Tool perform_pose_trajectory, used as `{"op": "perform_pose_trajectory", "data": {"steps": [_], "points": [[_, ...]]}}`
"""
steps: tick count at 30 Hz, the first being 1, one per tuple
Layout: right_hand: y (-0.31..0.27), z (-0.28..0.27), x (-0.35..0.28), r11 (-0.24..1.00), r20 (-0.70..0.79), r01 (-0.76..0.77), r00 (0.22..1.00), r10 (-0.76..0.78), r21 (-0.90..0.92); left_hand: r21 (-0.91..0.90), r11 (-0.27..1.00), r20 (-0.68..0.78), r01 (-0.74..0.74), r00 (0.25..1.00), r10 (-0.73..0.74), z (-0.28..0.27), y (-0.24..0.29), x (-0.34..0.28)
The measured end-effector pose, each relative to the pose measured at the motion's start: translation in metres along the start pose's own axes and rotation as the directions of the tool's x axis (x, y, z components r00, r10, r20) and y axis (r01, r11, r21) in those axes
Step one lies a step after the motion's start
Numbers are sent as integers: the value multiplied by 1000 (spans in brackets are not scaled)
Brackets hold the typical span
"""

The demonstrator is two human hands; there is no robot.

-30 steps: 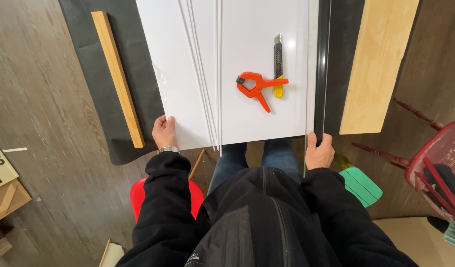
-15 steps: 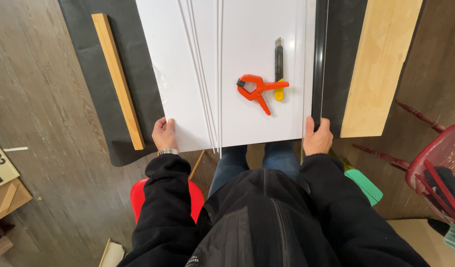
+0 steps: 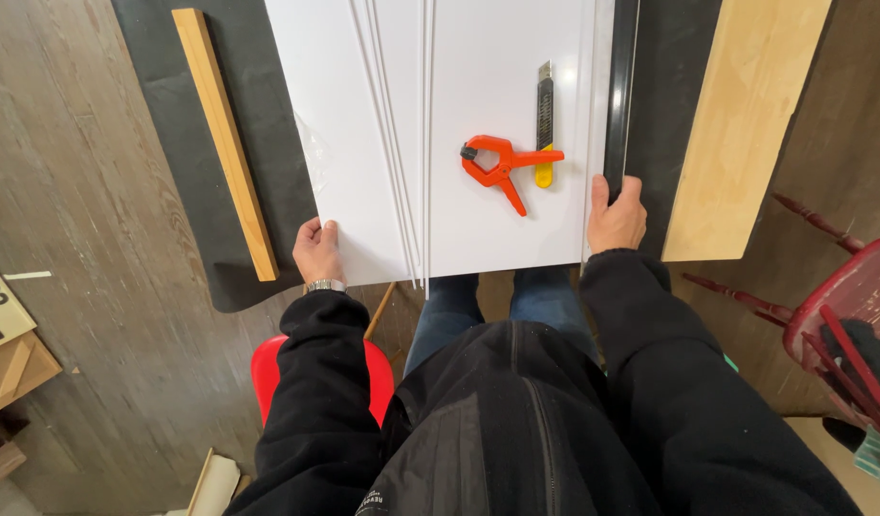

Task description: Measuring, aligning, and cutting cardboard and wooden materials using a utility knife and ruler on a workbench.

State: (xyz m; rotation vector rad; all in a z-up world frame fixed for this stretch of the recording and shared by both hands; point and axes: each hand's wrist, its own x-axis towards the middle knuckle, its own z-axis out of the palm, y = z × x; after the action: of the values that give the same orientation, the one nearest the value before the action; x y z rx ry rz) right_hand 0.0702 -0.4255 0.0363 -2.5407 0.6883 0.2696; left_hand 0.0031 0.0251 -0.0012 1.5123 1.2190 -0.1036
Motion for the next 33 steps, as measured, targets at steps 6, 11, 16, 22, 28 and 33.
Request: {"op": "perform_pose_trajectory", "data": {"steps": [6, 11, 16, 22, 28, 33], "points": [[-18, -7, 1, 971, 89, 186, 981, -174, -151, -7, 999, 12, -42, 999, 42, -2, -12, 6], [-30, -1, -14, 957, 216, 189, 966, -141, -220, -27, 998, 20, -48, 999, 49, -1, -7, 0], [-36, 14, -49, 962, 295, 189, 947, -126, -197, 24, 998, 0, -63, 998, 63, -1, -7, 2], [-44, 7, -66, 952, 248, 288, 934, -257, -100, -19, 996, 23, -86, 996, 87, -2, -14, 7], [-32, -34, -48, 988, 434, 138, 896, -97, -64, 41, 996, 1, -85, 996, 85, -2, -7, 3], [84, -46, -23, 997, -306, -34, 950, 52, 65, -72, 996, 15, -48, 999, 49, 0, -13, 10]]}}
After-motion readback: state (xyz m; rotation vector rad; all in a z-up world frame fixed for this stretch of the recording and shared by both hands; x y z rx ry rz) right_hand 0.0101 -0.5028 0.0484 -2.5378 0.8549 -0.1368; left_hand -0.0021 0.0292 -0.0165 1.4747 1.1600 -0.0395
